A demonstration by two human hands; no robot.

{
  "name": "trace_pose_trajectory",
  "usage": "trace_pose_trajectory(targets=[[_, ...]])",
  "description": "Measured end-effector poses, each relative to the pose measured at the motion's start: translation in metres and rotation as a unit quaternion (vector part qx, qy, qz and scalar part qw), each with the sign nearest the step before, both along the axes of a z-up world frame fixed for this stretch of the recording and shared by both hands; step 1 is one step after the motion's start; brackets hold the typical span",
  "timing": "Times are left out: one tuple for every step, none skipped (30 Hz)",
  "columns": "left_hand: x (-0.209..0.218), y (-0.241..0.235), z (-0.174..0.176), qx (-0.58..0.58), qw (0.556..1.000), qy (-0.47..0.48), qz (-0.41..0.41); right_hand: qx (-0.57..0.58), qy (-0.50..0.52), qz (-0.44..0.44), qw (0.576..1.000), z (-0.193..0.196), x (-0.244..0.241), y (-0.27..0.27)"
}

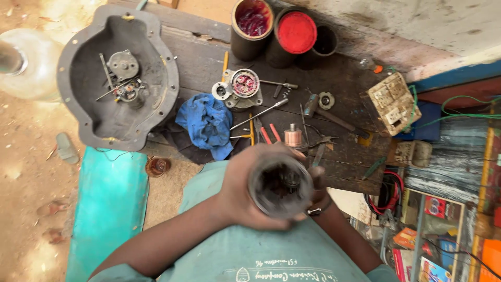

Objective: The person sits at an outdoor workbench repairing a starter motor. They handle the armature and drive end housing, fit the components together, work on the brush holder assembly by hand, and finally reach into a tray of assorted tools and parts while holding a small component.

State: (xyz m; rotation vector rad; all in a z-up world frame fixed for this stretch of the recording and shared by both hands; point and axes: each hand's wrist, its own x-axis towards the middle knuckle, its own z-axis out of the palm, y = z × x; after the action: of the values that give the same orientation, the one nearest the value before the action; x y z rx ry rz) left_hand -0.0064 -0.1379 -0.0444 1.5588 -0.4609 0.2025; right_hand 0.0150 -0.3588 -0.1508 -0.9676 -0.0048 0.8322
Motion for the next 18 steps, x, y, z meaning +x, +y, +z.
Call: trace_pose_trajectory(targets=[[0.000, -0.005, -0.005, 0.004, 1.000, 0.002, 0.005, 0.004, 0.002, 0.005, 1.000, 0.009, 0.000, 0.002], [0.000, -0.008, -0.010, -0.139, 0.986, 0.083, 0.034, 0.068, 0.033, -0.021, 0.997, 0.018, 0.001, 0.004], [-0.001, -0.011, -0.015, -0.279, 0.945, 0.159, 0.062, 0.131, 0.065, -0.047, 0.988, 0.027, 0.002, 0.007], [0.004, -0.009, -0.025, -0.275, 0.946, 0.155, 0.071, 0.137, 0.064, -0.038, 0.988, 0.035, 0.006, 0.008], [0.009, -0.006, -0.034, -0.386, 0.891, 0.209, 0.120, 0.095, 0.032, 0.018, 0.995, 0.044, 0.009, 0.008], [0.016, -0.004, -0.043, -0.491, 0.817, 0.255, 0.164, 0.052, -0.005, 0.073, 0.996, 0.053, 0.013, 0.008], [0.018, -0.001, -0.045, -0.490, 0.819, 0.247, 0.170, 0.057, -0.009, 0.082, 0.995, 0.063, 0.014, 0.011], [0.020, 0.003, -0.047, -0.543, 0.766, 0.284, 0.195, -0.036, -0.039, 0.088, 0.995, 0.072, 0.013, 0.013], [0.021, 0.006, -0.050, -0.593, 0.707, 0.318, 0.217, -0.129, -0.072, 0.093, 0.985, 0.081, 0.013, 0.016], [0.019, 0.006, -0.052, -0.593, 0.706, 0.314, 0.227, -0.126, -0.070, 0.102, 0.984, 0.081, 0.010, 0.015], [0.017, 0.006, -0.055, -0.631, 0.662, 0.346, 0.209, -0.177, -0.099, 0.107, 0.973, 0.081, 0.008, 0.014], [0.015, 0.006, -0.058, -0.668, 0.615, 0.374, 0.190, -0.228, -0.129, 0.113, 0.959, 0.081, 0.007, 0.013], [0.012, 0.004, -0.061, -0.670, 0.613, 0.368, 0.199, -0.224, -0.129, 0.124, 0.958, 0.080, 0.005, 0.014], [0.011, 0.001, -0.063, -0.690, 0.600, 0.369, 0.170, -0.223, -0.228, 0.121, 0.940, 0.078, 0.003, 0.014], [0.011, -0.003, -0.066, -0.708, 0.586, 0.369, 0.139, -0.218, -0.325, 0.117, 0.913, 0.077, 0.003, 0.014], [0.008, -0.005, -0.066, -0.710, 0.585, 0.365, 0.145, -0.215, -0.326, 0.123, 0.912, 0.079, 0.001, 0.014], [0.006, -0.008, -0.067, -0.717, 0.578, 0.367, 0.130, -0.233, -0.284, 0.145, 0.919, 0.081, 0.001, 0.015], [0.004, -0.010, -0.067, -0.723, 0.571, 0.370, 0.115, -0.251, -0.242, 0.165, 0.923, 0.083, -0.001, 0.015]])
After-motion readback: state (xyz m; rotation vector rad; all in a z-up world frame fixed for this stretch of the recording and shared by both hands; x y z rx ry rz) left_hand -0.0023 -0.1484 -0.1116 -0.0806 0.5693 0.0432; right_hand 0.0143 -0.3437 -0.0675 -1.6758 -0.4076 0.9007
